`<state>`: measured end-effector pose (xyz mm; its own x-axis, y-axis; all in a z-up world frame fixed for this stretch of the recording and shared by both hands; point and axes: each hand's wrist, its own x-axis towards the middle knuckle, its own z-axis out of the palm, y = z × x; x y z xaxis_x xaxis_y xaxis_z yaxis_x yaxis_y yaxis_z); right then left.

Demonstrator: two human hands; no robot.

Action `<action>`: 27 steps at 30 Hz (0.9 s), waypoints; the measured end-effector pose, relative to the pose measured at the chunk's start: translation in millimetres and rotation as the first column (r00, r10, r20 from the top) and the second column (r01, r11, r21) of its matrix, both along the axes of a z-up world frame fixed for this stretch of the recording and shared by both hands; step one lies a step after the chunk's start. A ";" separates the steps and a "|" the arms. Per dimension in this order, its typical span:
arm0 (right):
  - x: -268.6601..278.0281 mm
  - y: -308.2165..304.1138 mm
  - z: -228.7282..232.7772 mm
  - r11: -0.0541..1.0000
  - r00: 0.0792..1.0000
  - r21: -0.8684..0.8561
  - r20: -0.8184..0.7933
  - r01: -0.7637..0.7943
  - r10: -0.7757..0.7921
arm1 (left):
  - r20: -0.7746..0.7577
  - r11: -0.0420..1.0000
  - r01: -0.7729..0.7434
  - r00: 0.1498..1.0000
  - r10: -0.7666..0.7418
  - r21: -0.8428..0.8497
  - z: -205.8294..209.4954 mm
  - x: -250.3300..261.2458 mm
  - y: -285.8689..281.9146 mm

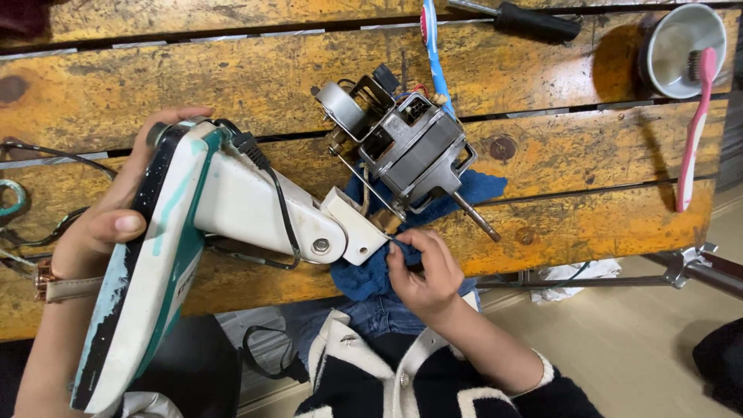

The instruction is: Cleaning a disassembled fan motor and its plastic housing using a toothbrush and a cloth.

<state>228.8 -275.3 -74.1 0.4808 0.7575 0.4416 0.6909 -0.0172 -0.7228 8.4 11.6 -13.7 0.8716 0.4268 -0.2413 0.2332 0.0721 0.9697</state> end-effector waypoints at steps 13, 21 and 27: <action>18.4 -24.8 -6.7 0.977 0.431 -0.208 -0.886 -0.045 -0.169 | 0.027 0.996 0.067 0.997 -0.068 0.062 -7.7 -1.7 9.3; 23.5 -14.2 -5.6 0.972 -0.074 -0.139 -0.985 -0.192 -0.156 | 0.023 0.991 0.088 0.996 -0.091 0.104 -6.8 -0.8 7.1; 31.8 -8.0 -13.9 0.896 -0.042 -0.046 -0.997 -0.442 -0.072 | 0.006 0.995 -0.011 1.000 0.012 -0.100 -14.4 -5.0 8.4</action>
<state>260.6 -283.4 -88.0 0.0407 0.8376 -0.5448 -0.6691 -0.3821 -0.6374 3.4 20.0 -28.1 0.8684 0.4104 -0.2781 0.2259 0.1718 0.9589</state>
